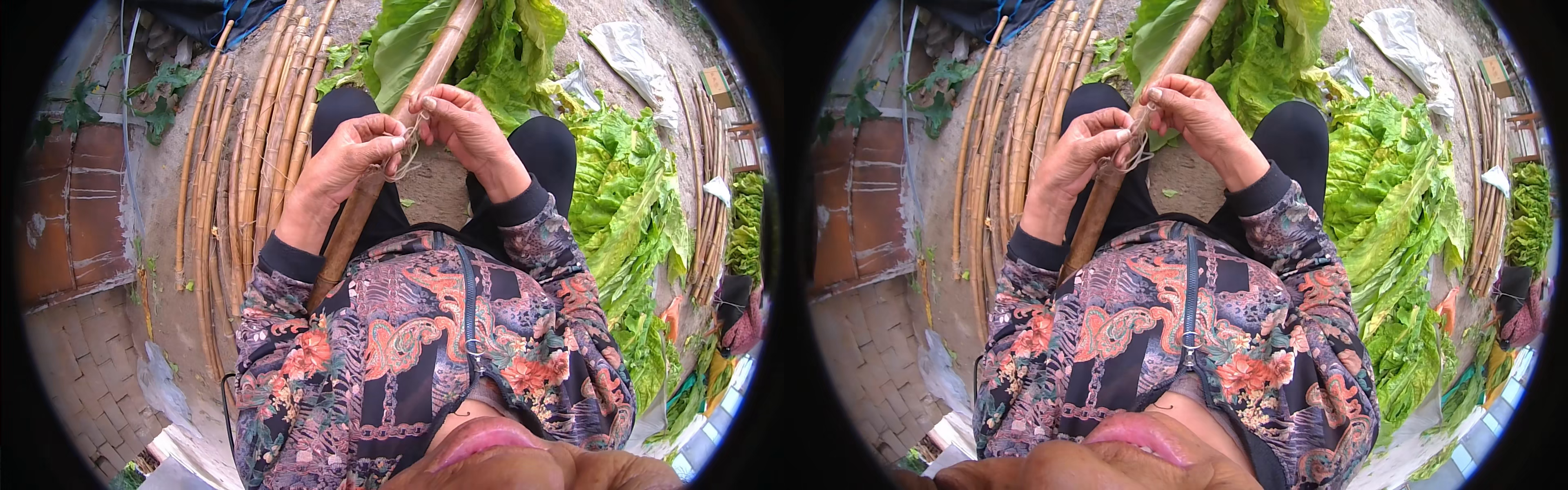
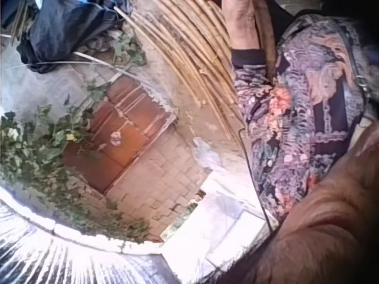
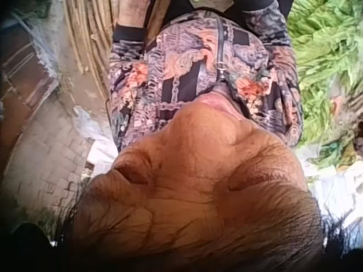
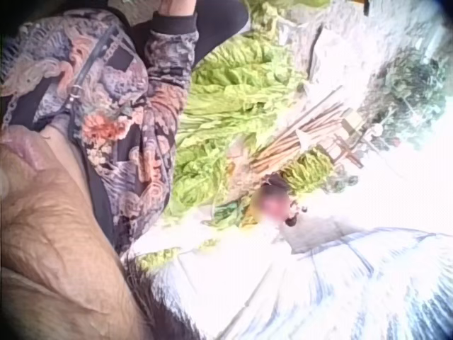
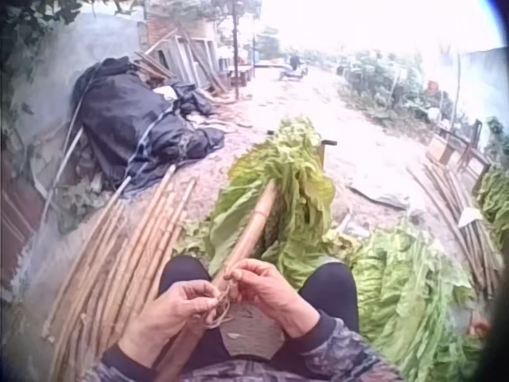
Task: The person sits on the ground and bundles large green leaves onto a bamboo stick. They gather leaves from a pile, wrap them around the stick, and tie them with string. The person repeats this process to create multiple bundles.
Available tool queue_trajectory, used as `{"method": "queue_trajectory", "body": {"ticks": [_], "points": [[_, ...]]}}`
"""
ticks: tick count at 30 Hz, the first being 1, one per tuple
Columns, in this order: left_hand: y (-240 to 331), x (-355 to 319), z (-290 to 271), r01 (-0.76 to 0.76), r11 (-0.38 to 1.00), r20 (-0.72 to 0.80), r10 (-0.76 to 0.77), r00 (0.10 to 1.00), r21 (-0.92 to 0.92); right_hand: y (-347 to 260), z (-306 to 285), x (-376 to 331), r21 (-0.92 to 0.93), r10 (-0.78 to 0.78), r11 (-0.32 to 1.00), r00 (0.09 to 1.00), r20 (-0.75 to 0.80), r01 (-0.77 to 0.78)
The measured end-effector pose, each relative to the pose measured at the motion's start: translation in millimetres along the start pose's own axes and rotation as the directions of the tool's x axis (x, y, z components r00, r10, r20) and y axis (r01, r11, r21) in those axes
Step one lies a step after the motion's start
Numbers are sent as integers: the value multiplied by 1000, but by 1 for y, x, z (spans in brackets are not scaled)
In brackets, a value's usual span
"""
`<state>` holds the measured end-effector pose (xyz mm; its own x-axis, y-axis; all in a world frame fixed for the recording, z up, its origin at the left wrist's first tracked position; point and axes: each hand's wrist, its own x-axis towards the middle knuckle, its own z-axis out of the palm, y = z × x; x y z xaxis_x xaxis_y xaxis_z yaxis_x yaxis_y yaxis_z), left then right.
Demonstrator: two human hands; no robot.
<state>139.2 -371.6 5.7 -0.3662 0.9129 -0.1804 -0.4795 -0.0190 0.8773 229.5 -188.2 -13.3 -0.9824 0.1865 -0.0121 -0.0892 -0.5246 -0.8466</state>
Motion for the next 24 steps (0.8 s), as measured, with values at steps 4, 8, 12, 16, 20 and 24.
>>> {"method": "queue_trajectory", "body": {"ticks": [4, 8, 12, 16, 20, 24], "points": [[1, -26, -14, -30, 985, -100, 48, 994, 170, 3, -3, 3, 123, -141, 983, 989, 42, 135], [11, -66, -32, 96, 917, -216, -11, 976, 387, 5, -2, 2, 228, -206, 955, 977, 49, 190], [-2, -105, -70, 115, 883, -230, -8, 973, 456, 1, -7, -5, 375, -266, 901, 961, 75, 220], [5, -165, -107, 222, 887, -390, -52, 919, 405, -30, 1, -25, 542, -277, 826, 949, 149, 156], [-3, -232, -160, 242, 882, -603, 58, 796, 405, -62, -7, -44, 438, -341, 864, 928, 147, 248], [-69, -335, -219, 273, 952, -918, 19, 396, 137, -73, -28, -34, 416, -297, 872, 954, 35, 256]]}}
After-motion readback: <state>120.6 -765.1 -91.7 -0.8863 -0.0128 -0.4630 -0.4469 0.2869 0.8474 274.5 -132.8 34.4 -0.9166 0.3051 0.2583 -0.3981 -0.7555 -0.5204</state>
